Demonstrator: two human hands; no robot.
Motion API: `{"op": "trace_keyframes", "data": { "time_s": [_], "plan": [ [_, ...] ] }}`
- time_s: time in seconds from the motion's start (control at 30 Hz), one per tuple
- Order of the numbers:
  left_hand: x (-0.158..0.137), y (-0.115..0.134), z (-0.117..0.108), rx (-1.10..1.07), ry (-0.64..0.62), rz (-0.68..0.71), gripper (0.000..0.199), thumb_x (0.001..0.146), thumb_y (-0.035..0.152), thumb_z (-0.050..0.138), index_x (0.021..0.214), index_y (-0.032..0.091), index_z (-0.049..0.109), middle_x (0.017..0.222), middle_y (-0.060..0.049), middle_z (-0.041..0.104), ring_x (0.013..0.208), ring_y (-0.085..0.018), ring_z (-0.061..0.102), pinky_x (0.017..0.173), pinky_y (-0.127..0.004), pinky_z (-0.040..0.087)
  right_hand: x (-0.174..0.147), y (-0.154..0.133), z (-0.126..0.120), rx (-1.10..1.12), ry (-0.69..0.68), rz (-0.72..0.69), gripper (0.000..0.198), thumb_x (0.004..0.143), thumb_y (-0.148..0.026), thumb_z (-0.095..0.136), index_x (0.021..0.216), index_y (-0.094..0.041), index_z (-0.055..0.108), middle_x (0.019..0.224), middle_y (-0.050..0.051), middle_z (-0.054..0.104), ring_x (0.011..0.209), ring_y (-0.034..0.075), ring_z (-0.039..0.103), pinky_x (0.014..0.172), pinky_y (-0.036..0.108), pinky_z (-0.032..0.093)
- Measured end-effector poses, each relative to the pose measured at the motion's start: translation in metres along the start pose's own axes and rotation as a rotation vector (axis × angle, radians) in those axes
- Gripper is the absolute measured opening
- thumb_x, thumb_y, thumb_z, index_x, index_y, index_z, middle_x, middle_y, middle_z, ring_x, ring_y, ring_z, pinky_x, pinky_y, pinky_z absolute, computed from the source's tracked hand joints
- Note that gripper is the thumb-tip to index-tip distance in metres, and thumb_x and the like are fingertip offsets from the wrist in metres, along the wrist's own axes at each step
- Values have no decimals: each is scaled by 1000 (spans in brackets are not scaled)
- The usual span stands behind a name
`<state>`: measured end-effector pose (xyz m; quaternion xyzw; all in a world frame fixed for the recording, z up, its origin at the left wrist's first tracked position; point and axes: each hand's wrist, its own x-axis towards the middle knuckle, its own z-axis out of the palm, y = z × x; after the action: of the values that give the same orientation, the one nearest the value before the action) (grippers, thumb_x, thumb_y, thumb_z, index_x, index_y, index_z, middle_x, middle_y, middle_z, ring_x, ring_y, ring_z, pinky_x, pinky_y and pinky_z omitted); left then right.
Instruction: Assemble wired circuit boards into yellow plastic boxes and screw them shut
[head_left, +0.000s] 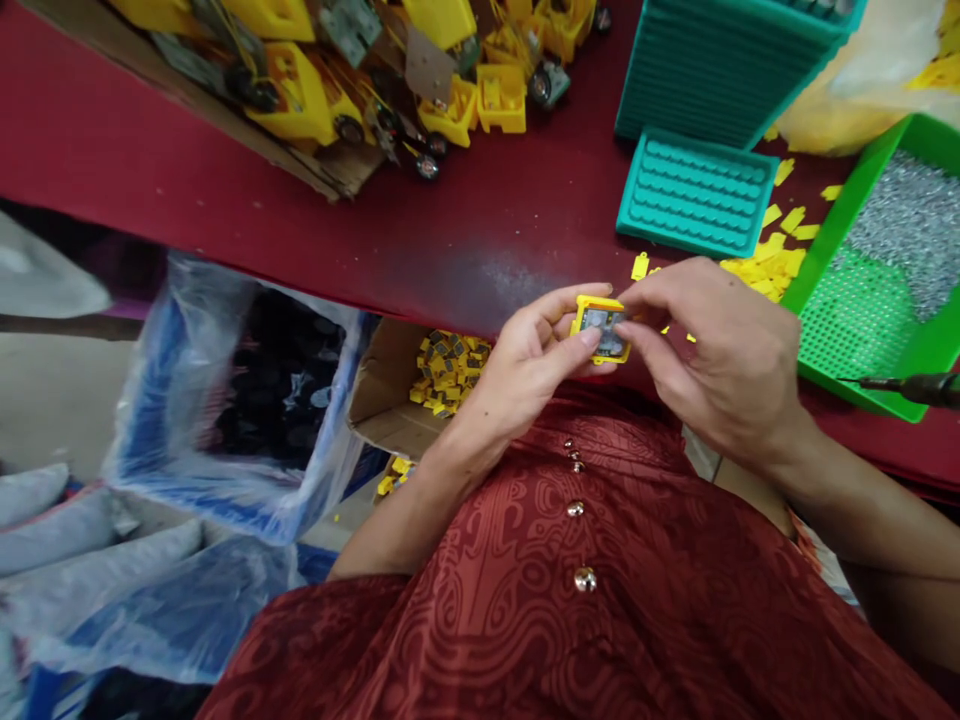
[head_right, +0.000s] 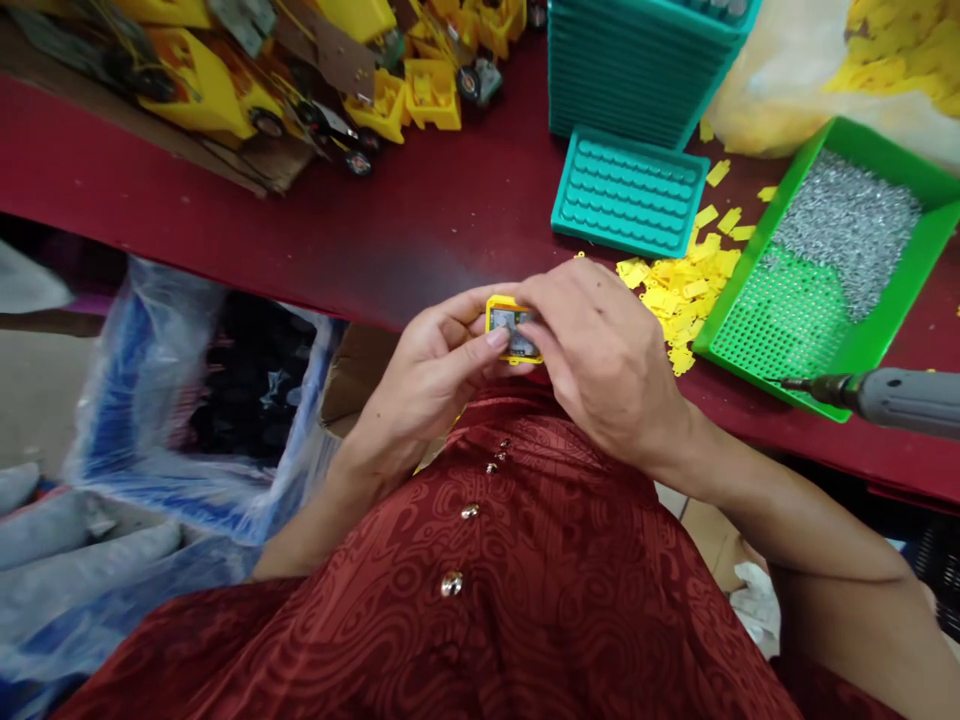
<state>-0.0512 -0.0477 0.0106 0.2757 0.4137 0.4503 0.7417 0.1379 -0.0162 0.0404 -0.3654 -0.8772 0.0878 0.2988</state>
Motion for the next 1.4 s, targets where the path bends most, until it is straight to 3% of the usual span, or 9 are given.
{"op": "trace_keyframes", "data": {
  "time_s": [0.13,0.33,0.47,0.6,0.7,0.93,1.03,1.17,1.4],
  "plan": [
    [4,-2,0,-14,17,-10,45,86,29,87,128,16,73,114,-6,82,100,-19,80,89,-31,70,-5,3,6,33,55,18,12,104,-19,65,105,-22,77,97,5,72,91,17,69,82,33,61],
    [6,-8,3,54,87,58,37,88,23,80,123,16,73,112,-6,82,93,-16,78,82,-26,68,-13,7,21,5,166,-62,9,99,-12,68,100,-17,75,92,6,68,84,15,61,74,31,55],
    [13,-11,5,95,106,81,34,89,21,77,122,16,74,108,-5,82,88,-13,77,77,-23,66,-21,10,27,75,189,73,13,102,-17,67,102,-22,79,92,4,70,86,16,65,76,32,56],
    [23,-11,0,94,139,60,36,86,24,79,121,17,73,106,-6,83,91,-18,81,74,-25,68,-33,22,14,44,202,251,16,106,-26,65,110,-24,80,100,5,76,92,17,70,83,35,58],
    [28,-7,-5,94,186,53,38,82,24,82,118,17,72,103,-6,85,87,-20,83,71,-26,69,-45,34,5,-43,185,339,14,105,-25,65,101,-21,78,96,5,77,90,18,70,83,35,55],
    [25,-4,-2,103,194,-4,45,79,28,86,119,17,71,104,-7,86,87,-21,85,71,-26,69,-64,40,27,-289,-3,253,24,107,-25,59,96,-17,78,96,9,71,89,21,57,81,37,44],
    [25,-7,1,72,189,-23,48,76,26,88,119,16,70,103,-7,86,83,-19,84,69,-24,68,-61,41,36,-315,-123,319,28,109,-29,54,97,-16,77,102,12,70,94,23,54,82,39,41],
    [27,-9,-1,69,183,-45,52,76,30,90,121,15,69,103,-8,86,83,-20,84,68,-25,68,-45,48,37,-349,-161,411,34,110,-26,48,96,-16,77,101,13,70,93,24,54,82,40,43],
    [34,-7,-4,25,164,-60,54,78,32,92,124,14,70,103,-8,85,86,-20,84,69,-25,68,-2,87,22,-364,-16,421,26,107,-24,54,100,-17,78,98,12,74,95,25,65,87,42,54]
  ]
}}
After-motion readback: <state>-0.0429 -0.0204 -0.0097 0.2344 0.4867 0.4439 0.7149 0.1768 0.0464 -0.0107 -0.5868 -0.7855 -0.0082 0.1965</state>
